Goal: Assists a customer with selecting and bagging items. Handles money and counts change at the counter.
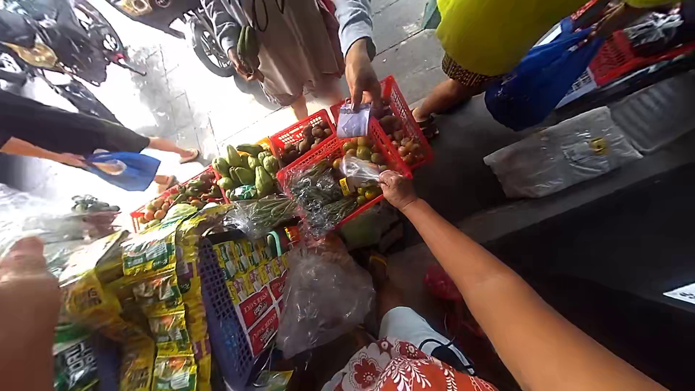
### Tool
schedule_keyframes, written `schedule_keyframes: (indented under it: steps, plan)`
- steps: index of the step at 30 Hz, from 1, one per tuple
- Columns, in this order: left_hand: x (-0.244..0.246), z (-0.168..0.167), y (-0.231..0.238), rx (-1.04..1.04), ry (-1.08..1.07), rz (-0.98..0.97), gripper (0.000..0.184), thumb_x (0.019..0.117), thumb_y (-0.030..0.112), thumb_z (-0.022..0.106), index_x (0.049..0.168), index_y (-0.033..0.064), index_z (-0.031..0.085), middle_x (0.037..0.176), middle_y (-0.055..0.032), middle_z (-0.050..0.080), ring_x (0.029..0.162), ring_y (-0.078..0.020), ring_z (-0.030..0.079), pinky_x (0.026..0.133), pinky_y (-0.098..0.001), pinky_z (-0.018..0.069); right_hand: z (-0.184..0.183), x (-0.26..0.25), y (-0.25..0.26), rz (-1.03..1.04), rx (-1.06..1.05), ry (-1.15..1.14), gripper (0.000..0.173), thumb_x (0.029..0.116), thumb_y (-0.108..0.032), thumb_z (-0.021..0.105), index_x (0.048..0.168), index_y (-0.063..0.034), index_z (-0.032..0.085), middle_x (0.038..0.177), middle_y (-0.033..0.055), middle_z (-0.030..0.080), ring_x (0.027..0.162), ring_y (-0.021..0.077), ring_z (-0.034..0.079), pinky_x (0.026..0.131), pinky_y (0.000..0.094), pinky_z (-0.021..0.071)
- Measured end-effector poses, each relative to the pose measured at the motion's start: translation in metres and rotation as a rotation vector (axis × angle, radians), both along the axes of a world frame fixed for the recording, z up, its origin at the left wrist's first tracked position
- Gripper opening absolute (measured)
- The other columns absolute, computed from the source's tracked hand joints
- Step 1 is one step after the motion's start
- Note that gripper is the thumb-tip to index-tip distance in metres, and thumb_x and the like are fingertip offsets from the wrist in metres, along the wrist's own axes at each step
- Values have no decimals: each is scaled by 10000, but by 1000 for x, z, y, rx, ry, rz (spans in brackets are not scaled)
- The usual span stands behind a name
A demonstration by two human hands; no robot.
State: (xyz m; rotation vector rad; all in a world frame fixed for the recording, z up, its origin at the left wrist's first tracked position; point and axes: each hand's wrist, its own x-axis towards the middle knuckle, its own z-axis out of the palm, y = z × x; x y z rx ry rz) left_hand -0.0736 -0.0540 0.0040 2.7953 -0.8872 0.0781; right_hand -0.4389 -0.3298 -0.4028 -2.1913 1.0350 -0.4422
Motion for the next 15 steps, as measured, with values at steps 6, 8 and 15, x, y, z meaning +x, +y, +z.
schedule_keyframes:
  steps: [6, 8, 15]
  plan:
    - [-159, -89, -157, 764, 552, -893, 232, 1037, 115, 548, 1205, 113, 708, 1066, -117, 731, 977, -305, 705, 870, -558, 551, -15, -2, 11, 131, -9, -18, 181, 931, 61, 574, 1022, 66, 731, 1120, 224, 727, 1116, 382, 691, 1020, 506, 532]
    - [-164, -170, -186, 1000, 736, -913, 339, 1053, 93, 492, 1368, 93, 619, 1200, -198, 691, 1076, -390, 674, 937, -609, 504, -18, -3, 15, 148, -28, -44, 186, 928, 71, 569, 1012, 65, 735, 1105, 225, 732, 1104, 390, 695, 1010, 505, 537]
    - [-199, -362, -183, 452, 968, 40, 636, 941, 192, 652, 1486, 35, 365, 1502, -349, 373, 1275, -517, 513, 950, -650, 497, -22, -17, 23, 196, -54, -49, 184, 917, 81, 571, 991, 51, 736, 1074, 202, 742, 1073, 360, 710, 986, 469, 556]
